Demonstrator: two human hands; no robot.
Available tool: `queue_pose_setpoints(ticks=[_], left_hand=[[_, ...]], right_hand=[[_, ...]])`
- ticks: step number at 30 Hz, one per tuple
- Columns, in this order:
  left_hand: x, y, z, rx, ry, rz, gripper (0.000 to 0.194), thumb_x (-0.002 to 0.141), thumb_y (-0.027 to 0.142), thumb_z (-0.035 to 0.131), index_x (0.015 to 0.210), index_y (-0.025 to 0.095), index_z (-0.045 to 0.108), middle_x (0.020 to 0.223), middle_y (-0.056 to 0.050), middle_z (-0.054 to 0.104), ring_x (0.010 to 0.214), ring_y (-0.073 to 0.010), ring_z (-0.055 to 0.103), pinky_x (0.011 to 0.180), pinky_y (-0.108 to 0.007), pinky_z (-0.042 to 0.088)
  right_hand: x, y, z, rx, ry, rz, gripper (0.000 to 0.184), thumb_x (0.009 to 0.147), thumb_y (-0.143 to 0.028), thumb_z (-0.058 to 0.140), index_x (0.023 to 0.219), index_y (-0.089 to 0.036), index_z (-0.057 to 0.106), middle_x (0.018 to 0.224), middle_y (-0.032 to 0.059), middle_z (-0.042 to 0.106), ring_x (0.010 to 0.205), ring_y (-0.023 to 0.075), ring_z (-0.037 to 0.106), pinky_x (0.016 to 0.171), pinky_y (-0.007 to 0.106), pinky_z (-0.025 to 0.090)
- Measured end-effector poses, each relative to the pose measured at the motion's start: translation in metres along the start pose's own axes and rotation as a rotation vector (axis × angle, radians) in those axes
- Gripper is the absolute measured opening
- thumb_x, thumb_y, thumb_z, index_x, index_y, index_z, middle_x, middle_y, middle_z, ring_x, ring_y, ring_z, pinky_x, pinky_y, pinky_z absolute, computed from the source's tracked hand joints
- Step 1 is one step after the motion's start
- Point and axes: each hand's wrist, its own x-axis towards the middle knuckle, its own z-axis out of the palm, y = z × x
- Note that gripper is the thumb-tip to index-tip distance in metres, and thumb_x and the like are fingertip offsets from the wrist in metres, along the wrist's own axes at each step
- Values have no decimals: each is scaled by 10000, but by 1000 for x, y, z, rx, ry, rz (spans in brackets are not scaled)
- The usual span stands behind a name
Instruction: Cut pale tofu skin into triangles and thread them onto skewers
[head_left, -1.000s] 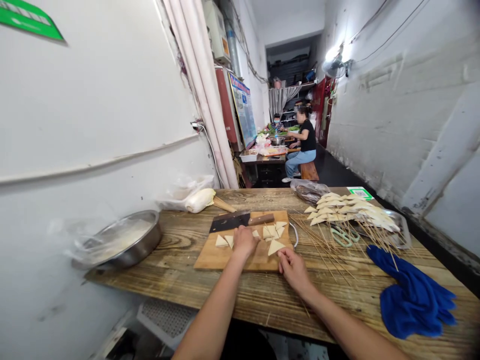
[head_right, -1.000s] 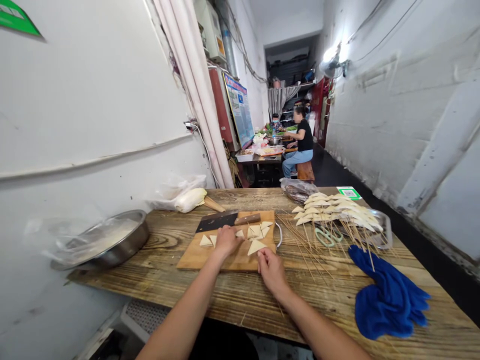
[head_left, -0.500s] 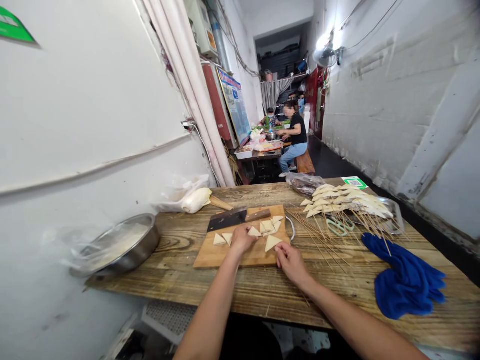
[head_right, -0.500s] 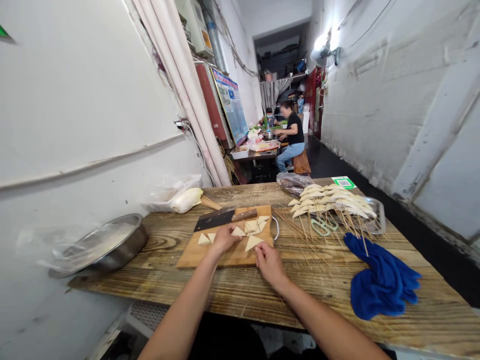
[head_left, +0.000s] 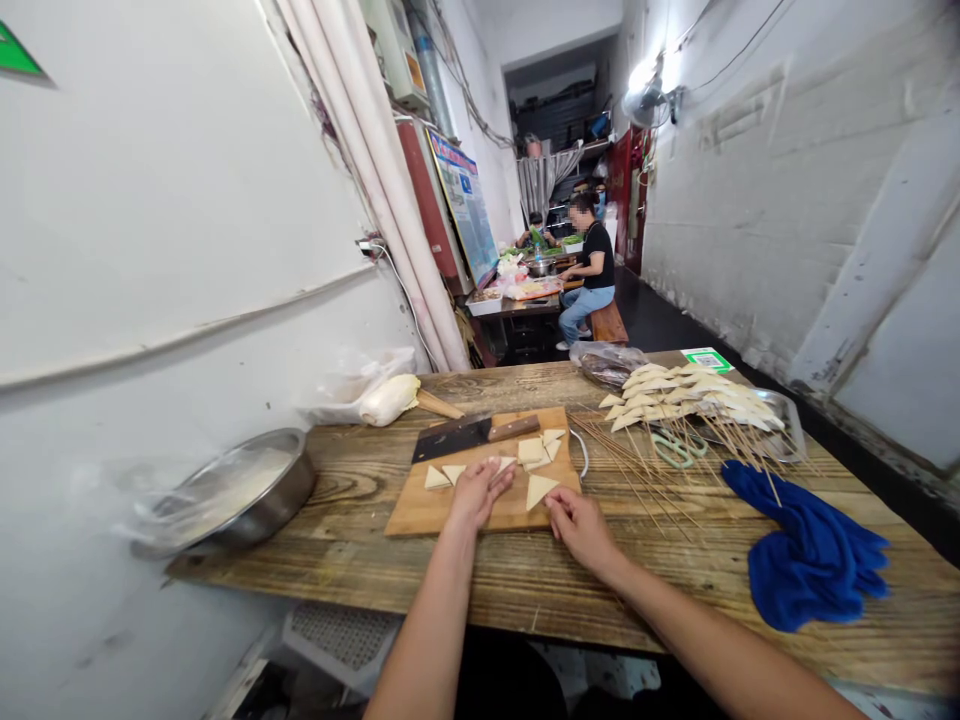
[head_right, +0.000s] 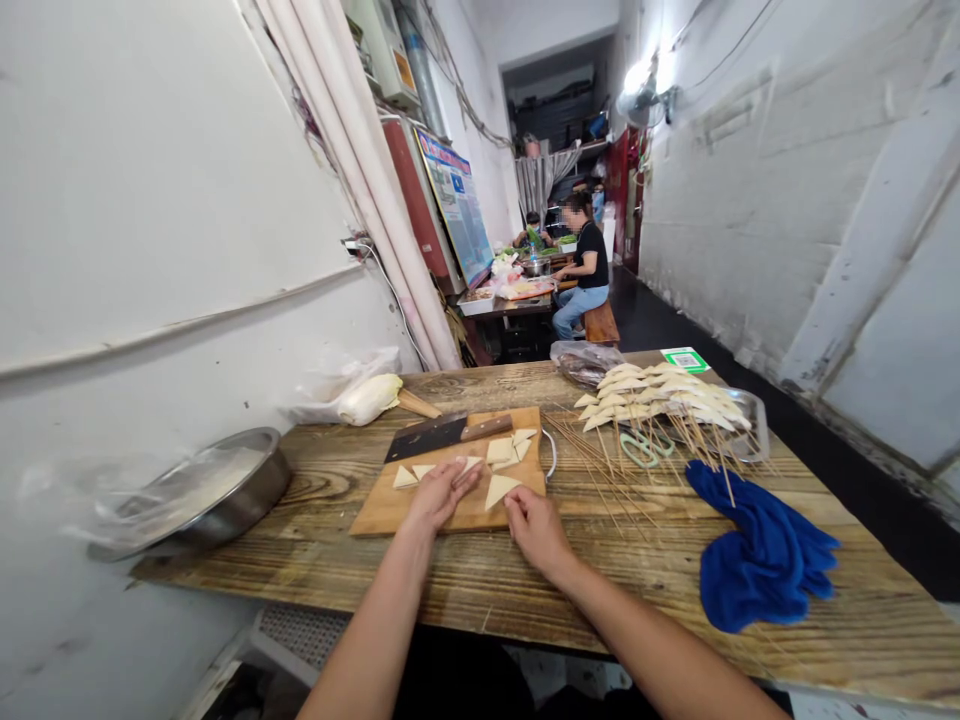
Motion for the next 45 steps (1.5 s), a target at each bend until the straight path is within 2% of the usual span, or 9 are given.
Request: queue_pose_setpoints(ticks=[3, 7, 13, 25, 36, 45], left_hand=[[2, 6, -6, -202, 38, -103, 16, 830, 96, 517, 835, 101, 531, 869, -139, 670, 781, -156, 666, 702, -248, 557], [5, 10, -7, -281, 86, -166, 25, 859, 117, 475, 873, 111, 495, 941, -161, 653, 876, -206, 658, 723, -323, 568], [4, 8, -3, -239, 99, -155, 17, 851, 130, 491, 853, 113, 490, 986, -168, 640, 924, -242, 643, 753, -395, 561], [4, 6, -3, -194, 69, -149, 34, 850, 117, 492, 835, 86, 495, 875, -171, 664, 828, -240, 668, 747, -408, 557], [2, 3, -2, -141, 26, -90, 46, 829, 101, 519, 836, 58, 530, 885, -174, 658, 864, -272, 658, 785, -428, 543], [2, 0, -5, -115, -19, -81, 20, 815, 82, 528, 812, 72, 545, 859, -152, 665, 839, -251, 666, 815, -419, 528]], right_hand=[[-5, 0, 3, -45, -79, -36, 250, 852, -316, 393, 687, -190, 532, 454, -45, 461, 436, 115, 443, 483, 213, 344], [-8, 3, 6, -134, -145, -72, 260, 863, -286, 380, 713, -187, 569, 483, -36, 481, 472, 118, 465, 513, 207, 356], [-7, 7, 5, -172, -110, -65, 261, 858, -277, 380, 705, -178, 567, 510, -22, 500, 494, 123, 470, 518, 209, 352], [-6, 6, 6, -147, -163, 10, 285, 861, -304, 377, 702, -169, 570, 476, -22, 492, 462, 118, 453, 498, 213, 339], [-5, 12, 9, -187, -131, -21, 282, 859, -294, 374, 671, -178, 548, 469, -20, 488, 477, 127, 464, 499, 218, 335], [-5, 13, 9, -174, -120, -25, 283, 857, -287, 380, 661, -179, 553, 504, -9, 519, 516, 134, 490, 521, 216, 349]])
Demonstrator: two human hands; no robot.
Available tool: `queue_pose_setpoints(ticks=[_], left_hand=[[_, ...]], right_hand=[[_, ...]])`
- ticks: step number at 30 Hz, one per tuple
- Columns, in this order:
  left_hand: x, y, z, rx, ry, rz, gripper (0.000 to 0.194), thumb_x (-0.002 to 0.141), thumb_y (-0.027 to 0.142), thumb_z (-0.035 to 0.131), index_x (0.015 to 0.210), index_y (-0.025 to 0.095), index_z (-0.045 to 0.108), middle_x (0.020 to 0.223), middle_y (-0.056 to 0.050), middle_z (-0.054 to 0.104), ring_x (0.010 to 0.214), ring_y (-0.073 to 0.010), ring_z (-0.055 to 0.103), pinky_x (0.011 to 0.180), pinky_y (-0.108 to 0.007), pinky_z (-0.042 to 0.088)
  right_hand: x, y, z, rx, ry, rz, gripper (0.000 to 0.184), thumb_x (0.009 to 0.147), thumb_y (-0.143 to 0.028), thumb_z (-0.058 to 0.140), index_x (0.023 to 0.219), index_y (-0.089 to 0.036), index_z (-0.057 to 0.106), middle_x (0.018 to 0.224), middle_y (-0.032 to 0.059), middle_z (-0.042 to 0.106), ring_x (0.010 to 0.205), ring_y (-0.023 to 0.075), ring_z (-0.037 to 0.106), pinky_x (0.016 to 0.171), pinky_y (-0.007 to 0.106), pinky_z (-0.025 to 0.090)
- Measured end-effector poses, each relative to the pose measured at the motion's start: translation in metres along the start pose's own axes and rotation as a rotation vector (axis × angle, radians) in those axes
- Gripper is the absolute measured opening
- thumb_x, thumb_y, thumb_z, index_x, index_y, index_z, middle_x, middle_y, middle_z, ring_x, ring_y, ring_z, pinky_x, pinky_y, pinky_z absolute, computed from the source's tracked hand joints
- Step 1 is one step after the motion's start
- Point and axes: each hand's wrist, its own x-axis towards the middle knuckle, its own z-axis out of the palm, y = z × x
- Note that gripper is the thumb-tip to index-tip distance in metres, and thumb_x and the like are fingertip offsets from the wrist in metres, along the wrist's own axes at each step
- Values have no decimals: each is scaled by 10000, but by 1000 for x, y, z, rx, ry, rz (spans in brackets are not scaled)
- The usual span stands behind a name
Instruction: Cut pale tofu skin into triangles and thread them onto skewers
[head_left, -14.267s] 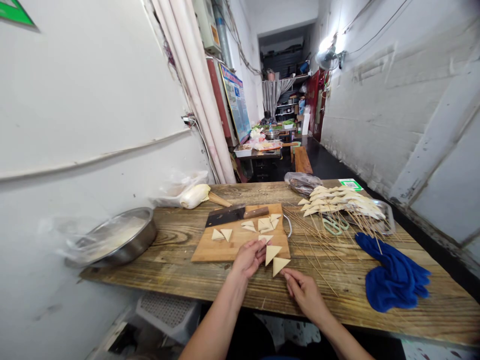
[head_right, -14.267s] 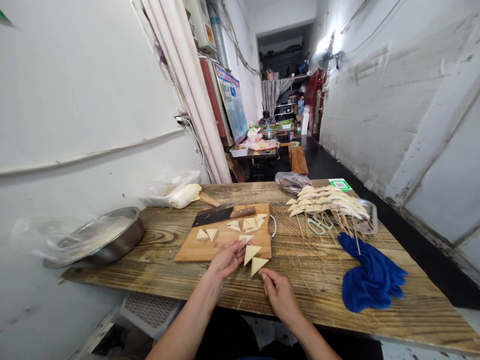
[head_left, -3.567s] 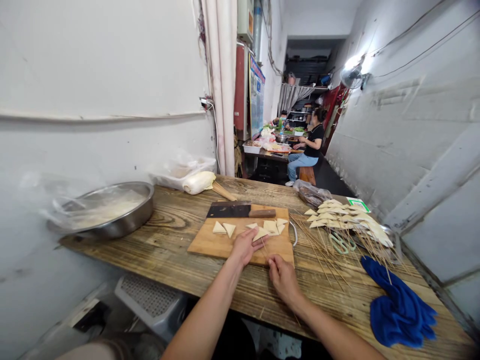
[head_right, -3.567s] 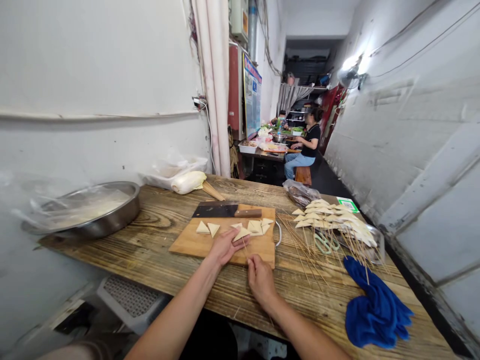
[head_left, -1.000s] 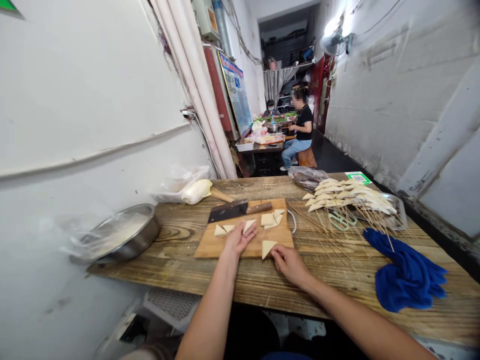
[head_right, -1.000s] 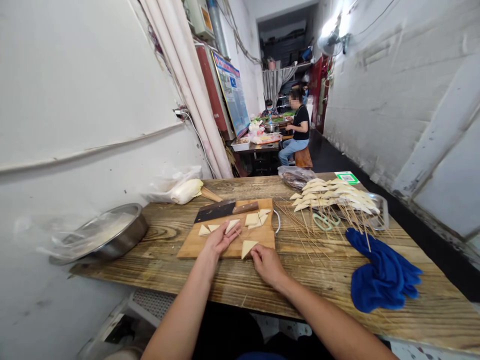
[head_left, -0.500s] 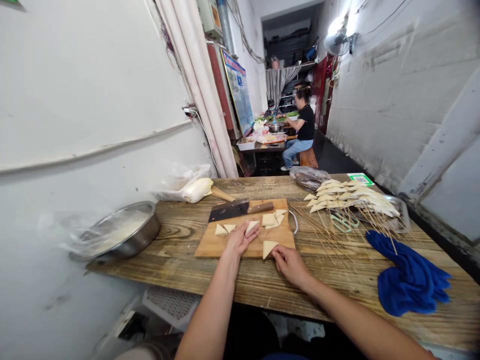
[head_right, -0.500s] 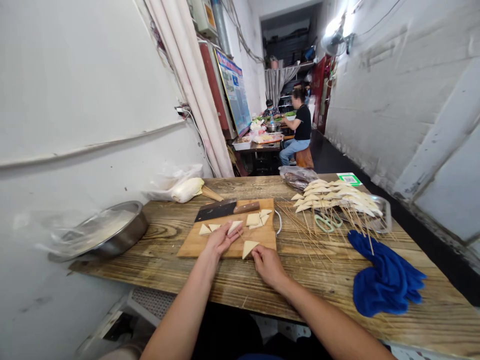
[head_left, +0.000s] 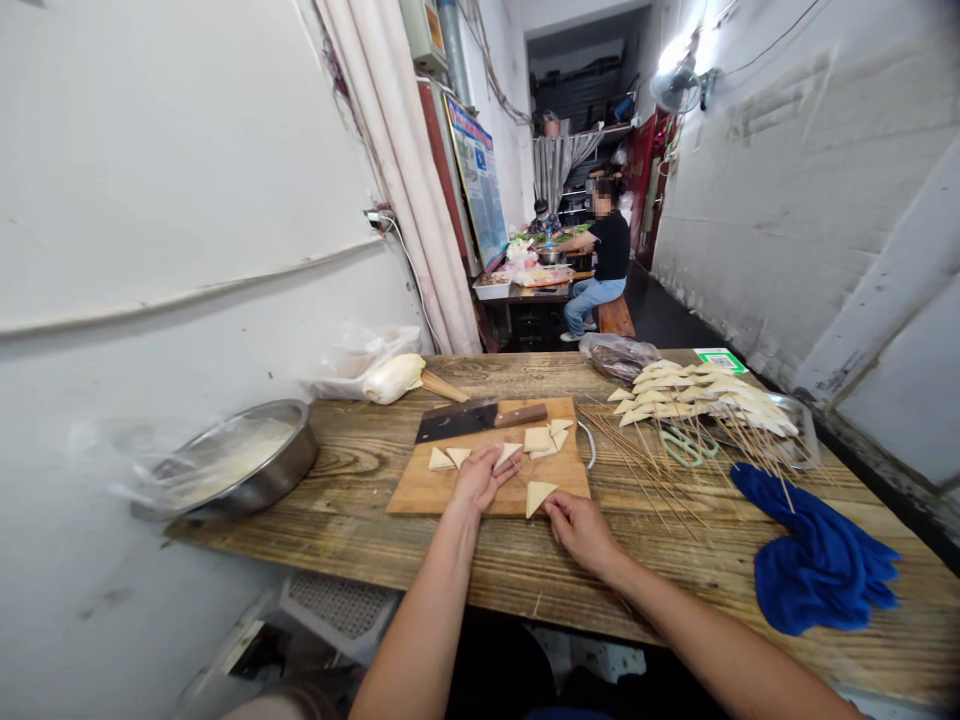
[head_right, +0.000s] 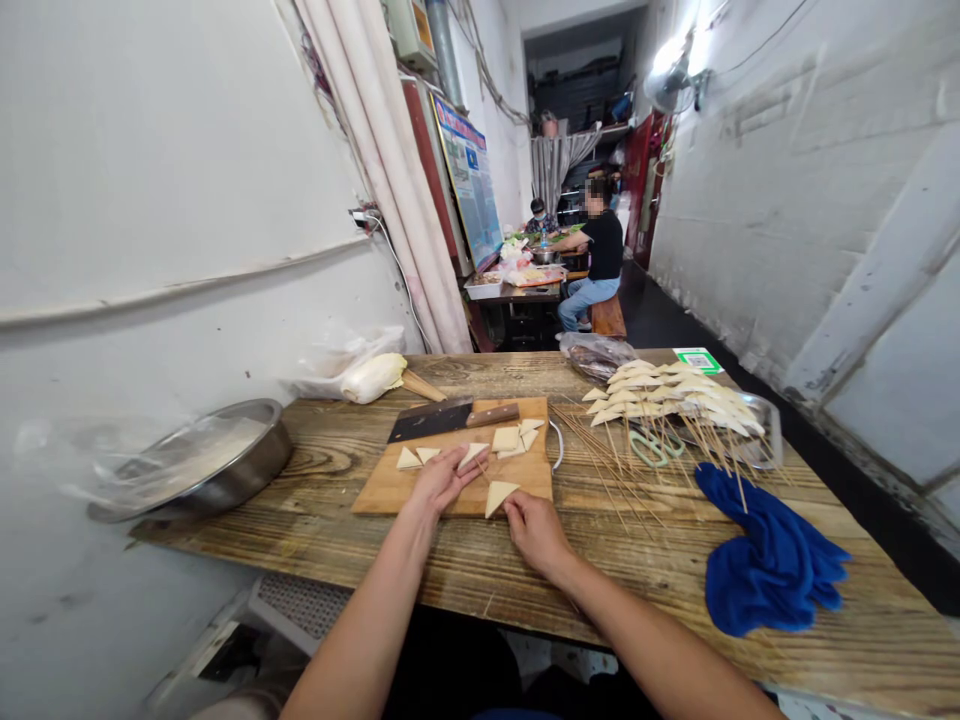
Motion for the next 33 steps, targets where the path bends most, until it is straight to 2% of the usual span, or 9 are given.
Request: queue_pose_setpoints(ticks=[16, 25, 30, 33], left_hand=[[-9, -6, 2, 16, -91, -24, 43, 798, 122, 564, 815, 87, 583, 858, -124, 684, 828, -217, 669, 823, -351, 514], [-26, -3, 20, 34, -44, -31, 39, 774, 127, 595, 745, 111, 576, 789, -89, 685, 755, -187, 671, 651, -271, 534], [-30, -7, 27, 43, -16, -23, 54, 740, 148, 640, 741, 117, 596, 770, -79, 685, 723, -175, 668, 641, -256, 522], [-31, -11, 30, 83, -32, -36, 64, 740, 164, 640, 755, 105, 621, 722, -81, 681, 634, -151, 650, 624, -252, 518]], right_hand=[[1, -2, -2, 26, -9, 3, 286, 853, -289, 380, 675, -170, 569, 474, -24, 458, 466, 120, 437, 501, 212, 334], [-1, -3, -2, -2, 32, -6, 288, 870, -297, 369, 668, -184, 540, 497, -14, 496, 489, 131, 468, 504, 216, 343], [-1, -7, -4, -53, 69, -9, 287, 871, -317, 369, 675, -189, 535, 545, 5, 538, 548, 146, 510, 536, 226, 356], [-1, -8, -5, -69, 85, -6, 283, 871, -316, 367, 685, -188, 537, 539, 5, 537, 548, 147, 511, 539, 228, 355]])
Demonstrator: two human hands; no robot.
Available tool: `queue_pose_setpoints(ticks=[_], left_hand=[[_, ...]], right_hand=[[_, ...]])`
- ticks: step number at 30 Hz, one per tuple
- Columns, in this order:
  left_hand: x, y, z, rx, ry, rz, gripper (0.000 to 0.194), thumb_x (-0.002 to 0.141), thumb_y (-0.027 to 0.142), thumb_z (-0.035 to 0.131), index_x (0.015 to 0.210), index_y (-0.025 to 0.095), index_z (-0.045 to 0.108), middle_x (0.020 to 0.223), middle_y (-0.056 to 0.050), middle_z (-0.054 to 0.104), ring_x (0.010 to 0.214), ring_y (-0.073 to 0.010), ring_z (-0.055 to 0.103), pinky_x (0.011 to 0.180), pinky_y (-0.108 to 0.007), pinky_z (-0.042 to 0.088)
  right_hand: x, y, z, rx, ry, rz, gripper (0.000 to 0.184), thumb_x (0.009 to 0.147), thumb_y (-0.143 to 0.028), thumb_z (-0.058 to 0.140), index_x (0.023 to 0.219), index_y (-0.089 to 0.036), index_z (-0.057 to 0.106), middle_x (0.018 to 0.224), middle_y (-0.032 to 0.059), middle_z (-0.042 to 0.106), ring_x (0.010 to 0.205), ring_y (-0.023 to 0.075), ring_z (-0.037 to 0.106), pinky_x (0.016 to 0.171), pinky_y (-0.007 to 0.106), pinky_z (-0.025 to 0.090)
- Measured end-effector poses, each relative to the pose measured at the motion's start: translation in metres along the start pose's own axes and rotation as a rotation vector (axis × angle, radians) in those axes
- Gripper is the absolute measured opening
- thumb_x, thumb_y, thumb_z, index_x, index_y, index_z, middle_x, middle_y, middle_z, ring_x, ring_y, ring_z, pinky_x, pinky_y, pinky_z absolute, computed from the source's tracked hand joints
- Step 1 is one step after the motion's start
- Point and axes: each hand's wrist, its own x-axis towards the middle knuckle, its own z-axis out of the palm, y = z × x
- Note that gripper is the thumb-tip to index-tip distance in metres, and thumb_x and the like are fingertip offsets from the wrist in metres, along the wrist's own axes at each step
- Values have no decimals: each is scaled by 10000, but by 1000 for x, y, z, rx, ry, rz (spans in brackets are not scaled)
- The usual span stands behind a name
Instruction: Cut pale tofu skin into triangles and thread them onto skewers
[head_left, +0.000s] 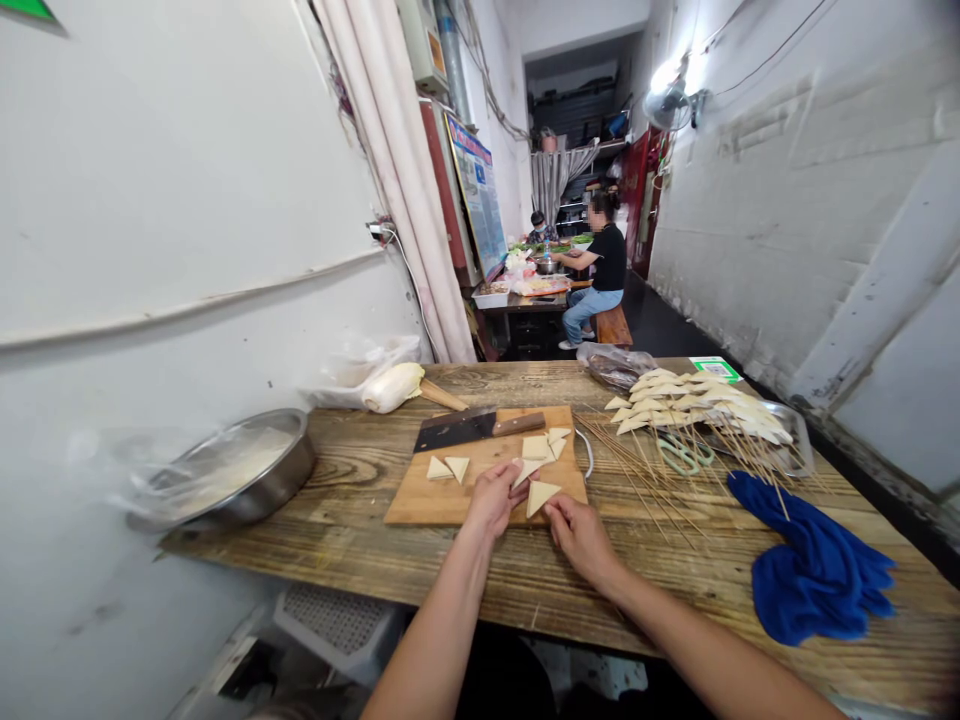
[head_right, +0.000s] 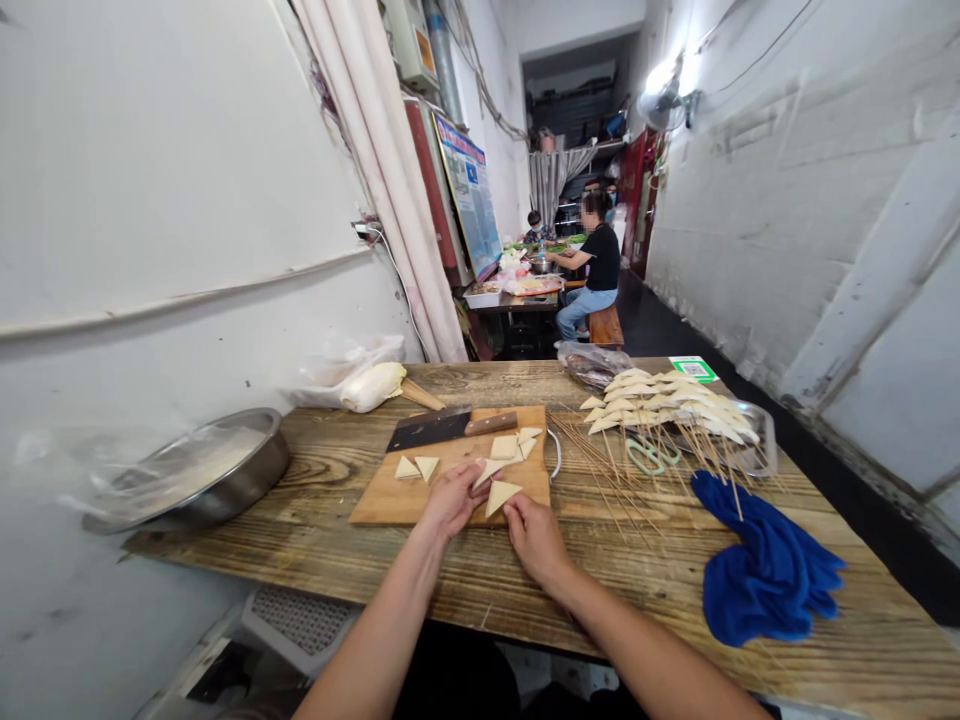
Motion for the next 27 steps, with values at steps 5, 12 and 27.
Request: queue_pose_setpoints(ticks=[5, 12, 27], left_hand=[[-2, -10, 6, -36, -58, -19, 139, 750, 224, 644, 842, 121, 621, 765, -75, 678, 648, -149, 641, 576, -239, 511], [-16, -28, 21, -126, -156, -35, 223, 656, 184, 733, 827, 106, 611, 764, -73, 673, 662, -150, 637, 616, -251, 521], [-14, -22, 28, -181, 34, -45, 157, 750, 169, 639, 900, 152, 596, 865, -66, 675, 762, -187, 662, 554, -250, 517]], right_hand=[[3, 2, -1, 22, 42, 12, 280, 870, -319, 366, 705, -183, 547, 503, -5, 515, 514, 146, 497, 531, 232, 359], [6, 3, 0, 86, 137, 12, 267, 878, -324, 368, 800, -175, 575, 564, 7, 566, 527, 138, 519, 514, 225, 378], [0, 7, 3, 14, 104, -78, 292, 876, -270, 375, 902, -161, 645, 810, 63, 685, 696, 169, 619, 651, 258, 447]])
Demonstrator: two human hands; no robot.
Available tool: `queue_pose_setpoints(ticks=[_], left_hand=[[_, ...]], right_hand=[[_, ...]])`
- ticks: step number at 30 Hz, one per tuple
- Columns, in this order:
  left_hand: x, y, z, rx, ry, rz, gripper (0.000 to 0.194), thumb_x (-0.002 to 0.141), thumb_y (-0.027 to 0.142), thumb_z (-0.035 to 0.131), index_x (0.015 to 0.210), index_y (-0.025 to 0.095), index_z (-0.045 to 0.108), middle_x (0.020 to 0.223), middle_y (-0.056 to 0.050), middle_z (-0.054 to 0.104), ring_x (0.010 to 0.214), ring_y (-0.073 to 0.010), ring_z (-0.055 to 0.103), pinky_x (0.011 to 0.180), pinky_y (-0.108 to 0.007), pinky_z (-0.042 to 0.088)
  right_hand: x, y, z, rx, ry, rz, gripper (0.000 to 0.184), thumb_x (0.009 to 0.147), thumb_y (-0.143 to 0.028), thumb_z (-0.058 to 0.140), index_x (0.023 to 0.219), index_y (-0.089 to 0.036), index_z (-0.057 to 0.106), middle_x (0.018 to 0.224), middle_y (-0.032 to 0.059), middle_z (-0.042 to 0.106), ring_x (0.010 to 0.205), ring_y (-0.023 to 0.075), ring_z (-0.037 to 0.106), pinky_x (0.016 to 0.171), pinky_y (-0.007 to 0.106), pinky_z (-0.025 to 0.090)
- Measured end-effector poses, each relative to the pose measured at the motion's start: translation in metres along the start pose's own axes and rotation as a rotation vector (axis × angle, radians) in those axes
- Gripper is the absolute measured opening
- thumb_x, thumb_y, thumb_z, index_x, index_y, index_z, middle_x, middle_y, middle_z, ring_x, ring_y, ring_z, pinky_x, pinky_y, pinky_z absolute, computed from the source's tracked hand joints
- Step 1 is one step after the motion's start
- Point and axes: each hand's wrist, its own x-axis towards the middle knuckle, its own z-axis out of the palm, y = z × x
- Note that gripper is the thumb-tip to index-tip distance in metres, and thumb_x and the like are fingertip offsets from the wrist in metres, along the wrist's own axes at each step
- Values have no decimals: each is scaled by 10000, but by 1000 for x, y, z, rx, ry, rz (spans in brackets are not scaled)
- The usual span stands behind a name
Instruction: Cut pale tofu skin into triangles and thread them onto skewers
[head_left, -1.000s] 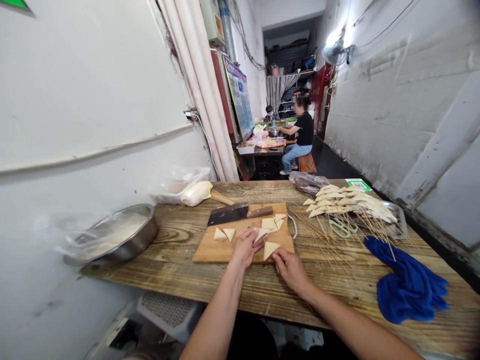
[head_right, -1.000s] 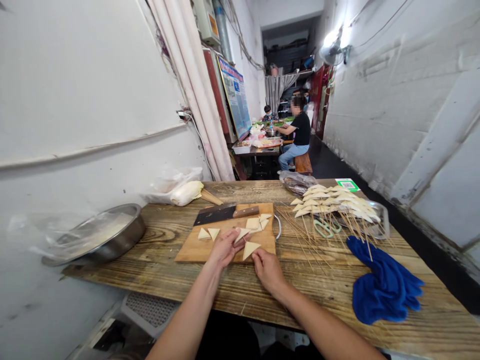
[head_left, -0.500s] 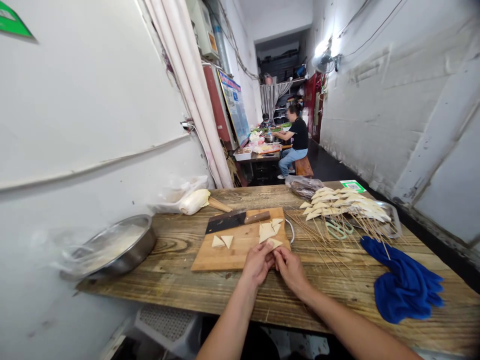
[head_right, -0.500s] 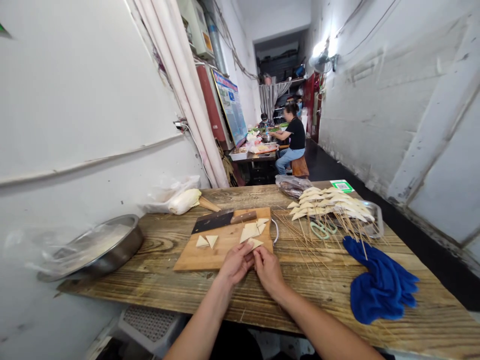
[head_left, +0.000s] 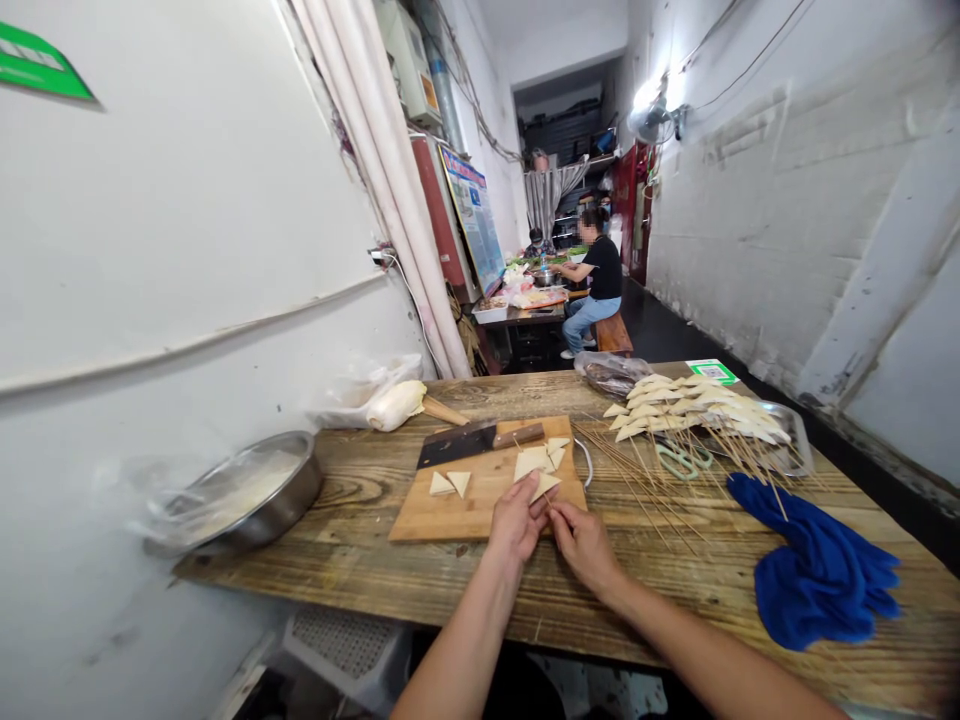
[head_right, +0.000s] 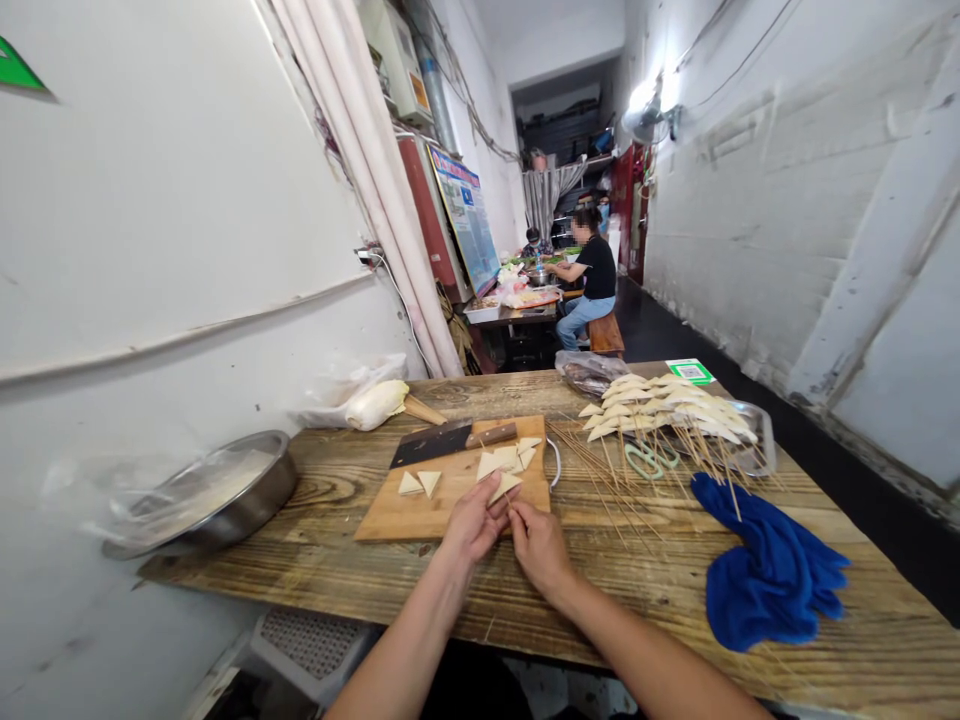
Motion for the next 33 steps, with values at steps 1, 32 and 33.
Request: queue_pose_setpoints(ticks=[1, 32, 33], left_hand=[[0, -1, 1, 6, 5, -5, 143, 755, 170, 633, 891, 151, 596, 844, -63, 676, 748, -181, 662, 550, -244, 514], [39, 30, -12, 457, 140, 481, 230, 760, 192, 610, 986, 153, 625, 937, -89, 686, 876, -167, 629, 818, -284, 483], [44, 33, -15, 643, 148, 556, 257, 744, 176, 620, 1000, 161, 628, 985, -93, 677, 932, -177, 613, 876, -300, 453]], right_hand=[[0, 0, 0, 2, 1, 2, 294, 878, -270, 374, 903, -161, 645, 817, 63, 686, 702, 169, 620, 655, 258, 447], [10, 7, -14, 40, 128, 138, 367, 856, -410, 374, 843, -149, 632, 536, 25, 569, 494, 159, 518, 493, 237, 363], [12, 9, -16, 64, 165, 172, 381, 849, -429, 376, 839, -145, 630, 506, 14, 544, 472, 153, 500, 480, 235, 357]])
